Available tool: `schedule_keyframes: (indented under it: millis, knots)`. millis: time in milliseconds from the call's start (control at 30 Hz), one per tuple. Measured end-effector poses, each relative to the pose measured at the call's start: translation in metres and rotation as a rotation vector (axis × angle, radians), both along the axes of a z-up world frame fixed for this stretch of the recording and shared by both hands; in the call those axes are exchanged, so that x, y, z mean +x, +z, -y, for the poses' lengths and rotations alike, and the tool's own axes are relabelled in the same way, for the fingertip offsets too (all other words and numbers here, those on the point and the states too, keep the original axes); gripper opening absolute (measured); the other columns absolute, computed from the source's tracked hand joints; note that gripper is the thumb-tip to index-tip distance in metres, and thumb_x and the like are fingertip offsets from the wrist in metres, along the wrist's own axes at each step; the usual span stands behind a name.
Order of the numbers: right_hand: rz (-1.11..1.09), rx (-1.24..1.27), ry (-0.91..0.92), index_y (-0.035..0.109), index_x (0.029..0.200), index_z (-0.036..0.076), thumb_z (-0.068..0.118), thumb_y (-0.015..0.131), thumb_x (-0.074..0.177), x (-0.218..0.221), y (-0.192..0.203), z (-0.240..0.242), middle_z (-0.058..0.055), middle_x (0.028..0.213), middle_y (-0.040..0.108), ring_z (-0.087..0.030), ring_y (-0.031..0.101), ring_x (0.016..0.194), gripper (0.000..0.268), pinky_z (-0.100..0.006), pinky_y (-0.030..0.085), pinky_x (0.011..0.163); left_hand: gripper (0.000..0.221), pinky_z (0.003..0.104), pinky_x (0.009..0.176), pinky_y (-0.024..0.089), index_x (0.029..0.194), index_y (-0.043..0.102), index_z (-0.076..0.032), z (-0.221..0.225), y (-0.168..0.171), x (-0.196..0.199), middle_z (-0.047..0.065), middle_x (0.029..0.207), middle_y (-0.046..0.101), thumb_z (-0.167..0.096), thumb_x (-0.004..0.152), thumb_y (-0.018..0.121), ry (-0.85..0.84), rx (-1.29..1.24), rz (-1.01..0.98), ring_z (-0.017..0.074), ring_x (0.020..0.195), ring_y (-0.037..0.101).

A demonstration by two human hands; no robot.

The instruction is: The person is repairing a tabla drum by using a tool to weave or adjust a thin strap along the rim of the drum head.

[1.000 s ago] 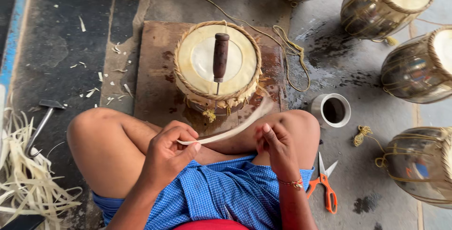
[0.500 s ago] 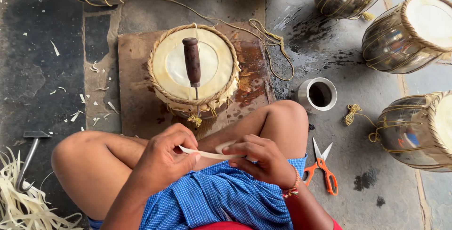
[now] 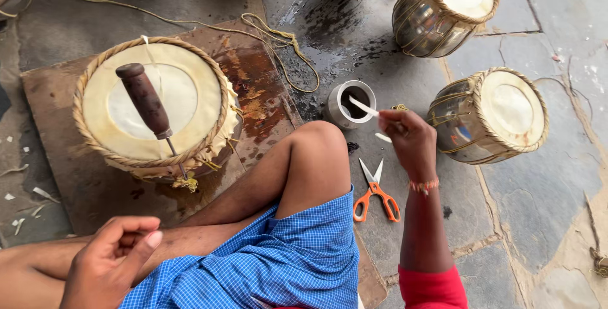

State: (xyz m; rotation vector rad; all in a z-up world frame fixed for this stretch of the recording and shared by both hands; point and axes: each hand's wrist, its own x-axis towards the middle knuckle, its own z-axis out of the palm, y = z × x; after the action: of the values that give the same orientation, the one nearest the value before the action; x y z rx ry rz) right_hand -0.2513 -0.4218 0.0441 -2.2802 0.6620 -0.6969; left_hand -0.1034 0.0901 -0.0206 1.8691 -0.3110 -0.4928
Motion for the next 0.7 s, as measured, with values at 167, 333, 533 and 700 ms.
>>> schedule_keyframes:
  millis: [167,333,533,700]
  knots:
    - [-0.132,-0.009,-0.151,0.079,0.105,0.011,0.012,0.081,0.086,0.032,-0.087,0.074,-0.008,0.098,0.079,-0.016,0.076,0.088,0.019,-0.030,0.060,0.077,0.030,0.027,0.068,0.054,0.113,0.075,0.000,-0.016,-0.031,-0.009,0.013,0.085,0.072,-0.013,0.086,0.076,0.113,0.073,-0.182,0.0127,0.076,0.066]
    - [-0.422,-0.443,0.032,0.082,0.094,0.019,0.014,0.074,0.083,0.092,-0.182,0.128,-0.009,0.093,0.078,-0.038,0.069,0.087,0.014,-0.045,0.056,0.080,0.032,0.026,0.066,0.055,0.112,0.077,-0.002,-0.015,-0.030,-0.009,0.012,0.083,0.072,-0.016,0.083,0.078,0.050,0.147,-0.134,0.0126,0.073,0.066]
    - [-0.691,-0.523,0.217,0.081,0.097,0.019,0.007,0.066,0.083,0.135,-0.222,0.147,-0.014,0.095,0.075,-0.037,0.071,0.093,0.024,-0.047,0.057,0.082,0.028,0.026,0.070,0.056,0.104,0.080,-0.009,-0.007,-0.026,-0.015,0.003,0.094,0.071,-0.025,0.081,0.084,0.017,0.307,0.098,0.0096,0.075,0.070]
    - [-0.452,-0.260,0.160,0.081,0.100,0.015,0.013,0.071,0.082,0.097,-0.167,0.133,-0.011,0.099,0.078,-0.033,0.073,0.091,0.020,-0.042,0.057,0.088,0.028,0.026,0.072,0.057,0.104,0.081,-0.012,-0.004,-0.022,-0.018,0.000,0.097,0.072,-0.027,0.080,0.084,-0.011,0.334,0.104,0.0087,0.078,0.073]
